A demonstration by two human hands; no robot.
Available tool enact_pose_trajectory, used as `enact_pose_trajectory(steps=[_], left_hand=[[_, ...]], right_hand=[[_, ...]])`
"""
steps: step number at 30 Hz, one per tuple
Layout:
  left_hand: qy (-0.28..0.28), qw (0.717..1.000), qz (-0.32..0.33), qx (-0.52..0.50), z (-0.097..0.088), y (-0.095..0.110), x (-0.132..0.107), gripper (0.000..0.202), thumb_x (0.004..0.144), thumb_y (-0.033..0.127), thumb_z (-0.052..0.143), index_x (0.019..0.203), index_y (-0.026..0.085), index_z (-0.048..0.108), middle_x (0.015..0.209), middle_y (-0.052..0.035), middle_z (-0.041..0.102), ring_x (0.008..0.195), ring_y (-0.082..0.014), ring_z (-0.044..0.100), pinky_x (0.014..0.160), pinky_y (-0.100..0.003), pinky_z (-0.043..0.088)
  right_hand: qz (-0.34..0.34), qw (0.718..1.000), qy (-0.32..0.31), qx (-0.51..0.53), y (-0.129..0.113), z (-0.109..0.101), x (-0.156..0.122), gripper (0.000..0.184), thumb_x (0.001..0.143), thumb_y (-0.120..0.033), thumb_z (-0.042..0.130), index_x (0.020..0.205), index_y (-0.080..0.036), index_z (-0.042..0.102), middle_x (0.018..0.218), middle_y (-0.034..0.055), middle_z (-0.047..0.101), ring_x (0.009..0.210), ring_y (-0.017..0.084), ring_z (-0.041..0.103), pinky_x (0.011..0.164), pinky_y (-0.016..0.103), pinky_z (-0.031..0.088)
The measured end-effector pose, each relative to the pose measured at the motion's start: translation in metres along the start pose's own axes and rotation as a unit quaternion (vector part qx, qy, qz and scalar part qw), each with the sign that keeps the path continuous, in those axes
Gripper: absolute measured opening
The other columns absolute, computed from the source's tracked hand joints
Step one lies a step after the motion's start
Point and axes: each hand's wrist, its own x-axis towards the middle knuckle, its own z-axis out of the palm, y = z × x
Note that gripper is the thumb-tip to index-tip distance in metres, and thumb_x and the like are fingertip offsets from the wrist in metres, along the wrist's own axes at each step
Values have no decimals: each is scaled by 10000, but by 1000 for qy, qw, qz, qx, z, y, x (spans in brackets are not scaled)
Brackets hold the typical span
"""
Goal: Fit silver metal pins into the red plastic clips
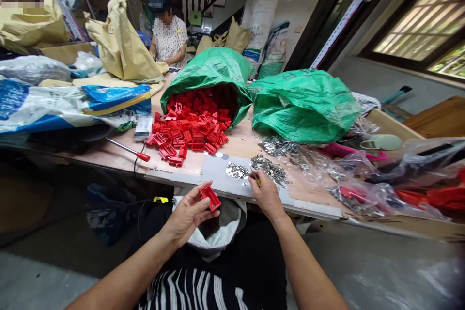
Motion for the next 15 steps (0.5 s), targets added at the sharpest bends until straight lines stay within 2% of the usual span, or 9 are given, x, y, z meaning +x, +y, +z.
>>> enact_pose_trajectory(steps=[3, 7, 11, 13, 15], left_hand=[[-1, 1000, 17, 1, 2, 0, 5, 473, 733, 191, 727, 1187, 255, 613, 997, -45, 633, 864, -179, 639, 801, -363, 543], [12, 998, 46, 30, 3, -2, 10, 513, 706, 224, 748, 1200, 238, 608, 970, -40, 645, 837, -176, 640, 770, -338, 542], [22, 995, 76, 63, 4, -3, 14, 510, 679, 224, 770, 1166, 208, 619, 916, -31, 655, 767, -151, 629, 692, -283, 539], [23, 996, 70, 58, 5, -3, 15, 485, 691, 229, 763, 1153, 207, 615, 914, -31, 653, 755, -145, 625, 659, -264, 534], [16, 999, 37, 35, 6, -1, 14, 433, 731, 261, 734, 1142, 198, 611, 894, -39, 655, 731, -138, 630, 608, -228, 512]], right_hand=[[5, 997, -37, 71, -5, -7, -5, 193, 838, -334, 489, 899, -189, 601, 867, 59, 676, 773, 193, 612, 707, 285, 446], [-8, 981, -100, 166, -22, -11, -15, 247, 849, -365, 514, 971, -179, 622, 916, 58, 658, 808, 181, 594, 715, 266, 456], [-31, 967, -149, 203, -42, -6, -25, 192, 861, -345, 525, 933, -191, 615, 851, 32, 633, 735, 152, 561, 669, 243, 447], [-48, 960, -167, 219, -49, -5, -28, 166, 869, -328, 523, 903, -195, 616, 824, 23, 620, 731, 147, 551, 673, 239, 442], [-61, 952, -182, 239, -54, -5, -30, 156, 877, -317, 520, 900, -195, 615, 824, 21, 613, 739, 145, 549, 686, 238, 439]])
